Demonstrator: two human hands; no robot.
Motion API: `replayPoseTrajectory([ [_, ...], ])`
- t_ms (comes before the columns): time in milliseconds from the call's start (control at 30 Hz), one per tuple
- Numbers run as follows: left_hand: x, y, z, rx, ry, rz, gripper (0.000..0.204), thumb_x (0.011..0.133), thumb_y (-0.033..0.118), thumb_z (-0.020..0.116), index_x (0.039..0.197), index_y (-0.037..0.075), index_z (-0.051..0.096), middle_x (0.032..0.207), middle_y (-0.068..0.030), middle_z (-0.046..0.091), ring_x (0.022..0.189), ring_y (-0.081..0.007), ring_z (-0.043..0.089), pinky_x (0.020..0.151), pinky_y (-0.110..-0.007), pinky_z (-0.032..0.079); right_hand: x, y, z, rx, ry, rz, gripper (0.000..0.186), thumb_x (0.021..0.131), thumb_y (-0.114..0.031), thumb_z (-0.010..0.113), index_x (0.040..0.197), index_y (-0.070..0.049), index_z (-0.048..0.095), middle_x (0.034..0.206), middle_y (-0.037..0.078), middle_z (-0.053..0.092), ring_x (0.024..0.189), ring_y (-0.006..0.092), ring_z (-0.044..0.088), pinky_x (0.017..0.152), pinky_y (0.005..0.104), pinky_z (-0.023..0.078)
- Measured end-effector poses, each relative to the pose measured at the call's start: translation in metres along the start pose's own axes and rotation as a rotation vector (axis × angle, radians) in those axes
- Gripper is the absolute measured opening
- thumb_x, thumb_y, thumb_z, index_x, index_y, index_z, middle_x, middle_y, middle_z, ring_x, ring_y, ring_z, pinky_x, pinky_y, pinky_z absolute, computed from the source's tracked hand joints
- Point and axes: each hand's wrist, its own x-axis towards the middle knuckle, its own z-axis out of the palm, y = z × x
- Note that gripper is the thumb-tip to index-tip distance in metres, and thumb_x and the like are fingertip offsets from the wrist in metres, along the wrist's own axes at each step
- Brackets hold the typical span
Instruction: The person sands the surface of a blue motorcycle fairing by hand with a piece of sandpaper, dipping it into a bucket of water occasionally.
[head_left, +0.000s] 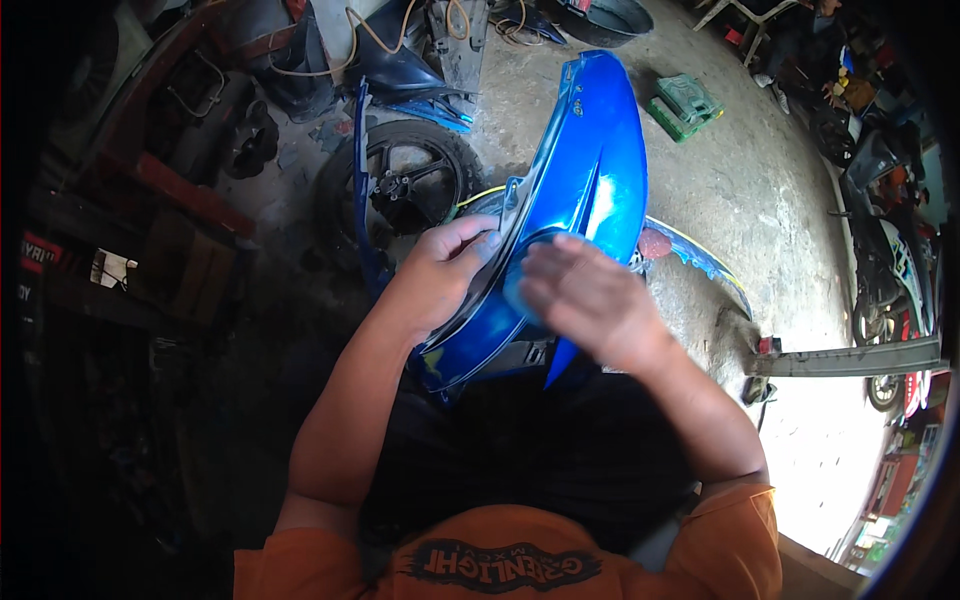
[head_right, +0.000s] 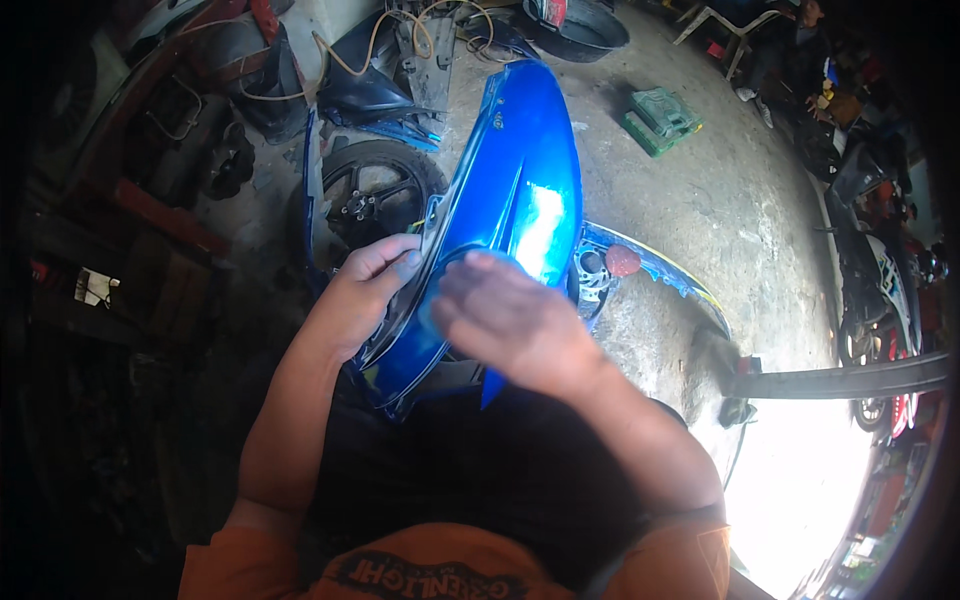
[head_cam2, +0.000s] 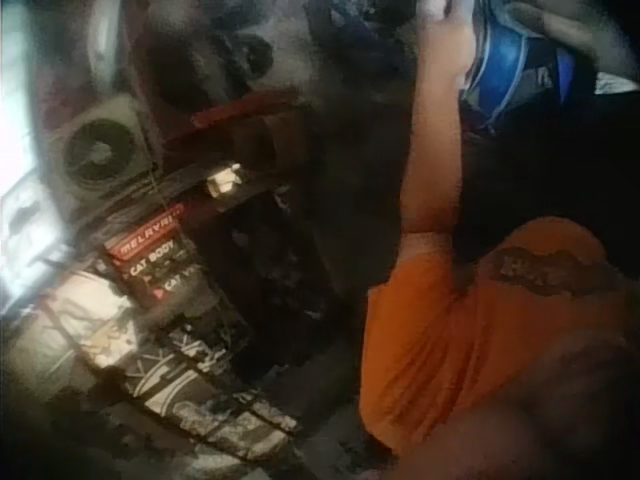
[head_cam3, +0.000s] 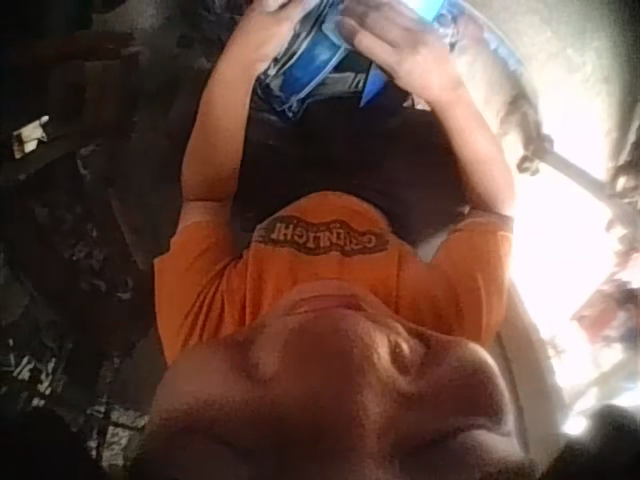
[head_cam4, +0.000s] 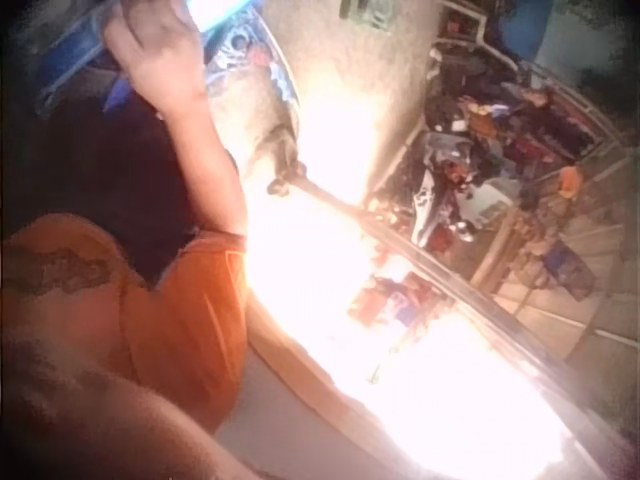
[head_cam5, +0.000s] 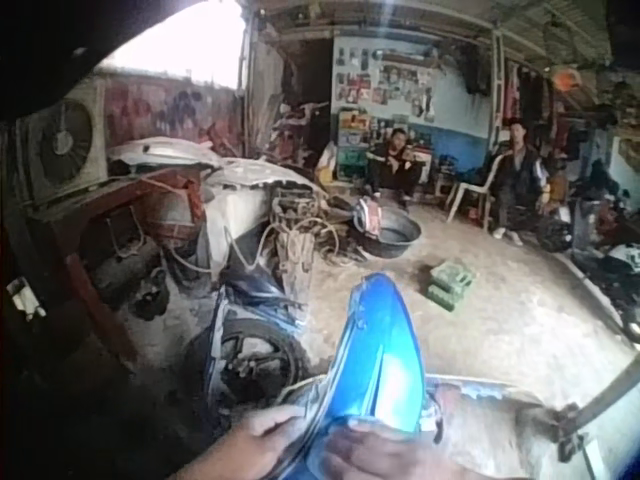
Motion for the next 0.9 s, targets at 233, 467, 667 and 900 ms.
replayPoseTrajectory([
  [233,0.006,0.000,0.001,0.116,-0.037,-0.027,0.036,0.111,0.020,0.065,0.138,-0.004,0.069,0.112,-0.0047,0.074,0.102,-0.0081,0.062,0.094,-0.027,0.051,-0.005,-0.007,0.006,0.046,0.049,0.049,0.029,0.079,-0.003,0.075,0.108,-0.004,0.072,0.111,0.012,0.074,0.112,0.0268,0.074,0.112,0.0447,0.056],
  [467,-0.006,0.010,0.002,0.097,-0.040,-0.033,0.036,0.111,0.019,0.065,0.138,-0.005,0.070,0.112,-0.0047,0.075,0.102,-0.0079,0.062,0.094,-0.028,0.051,-0.005,0.028,-0.010,-0.099,0.193,0.165,0.030,0.078,-0.002,0.072,0.107,-0.004,0.072,0.110,0.010,0.074,0.108,0.0306,0.074,0.110,0.0461,0.057],
  [667,-0.002,-0.002,-0.002,0.077,-0.040,0.032,0.035,0.111,0.018,0.066,0.137,-0.005,0.070,0.110,-0.0041,0.075,0.100,-0.0068,0.062,0.092,-0.026,0.051,-0.006,0.006,-0.004,0.106,0.062,0.124,0.028,0.080,-0.003,0.073,0.108,-0.005,0.073,0.113,0.011,0.074,0.112,0.0309,0.074,0.112,0.0483,0.056],
  [900,0.003,0.004,0.005,0.036,-0.036,0.038,0.033,0.112,0.017,0.064,0.138,-0.003,0.070,0.108,0.0016,0.072,0.097,-0.0046,0.059,0.090,-0.023,0.049,-0.008,-0.002,0.001,0.058,0.069,-0.007,0.024,0.079,-0.002,0.074,0.103,-0.005,0.072,0.111,0.010,0.075,0.108,0.0284,0.075,0.109,0.0450,0.058],
])
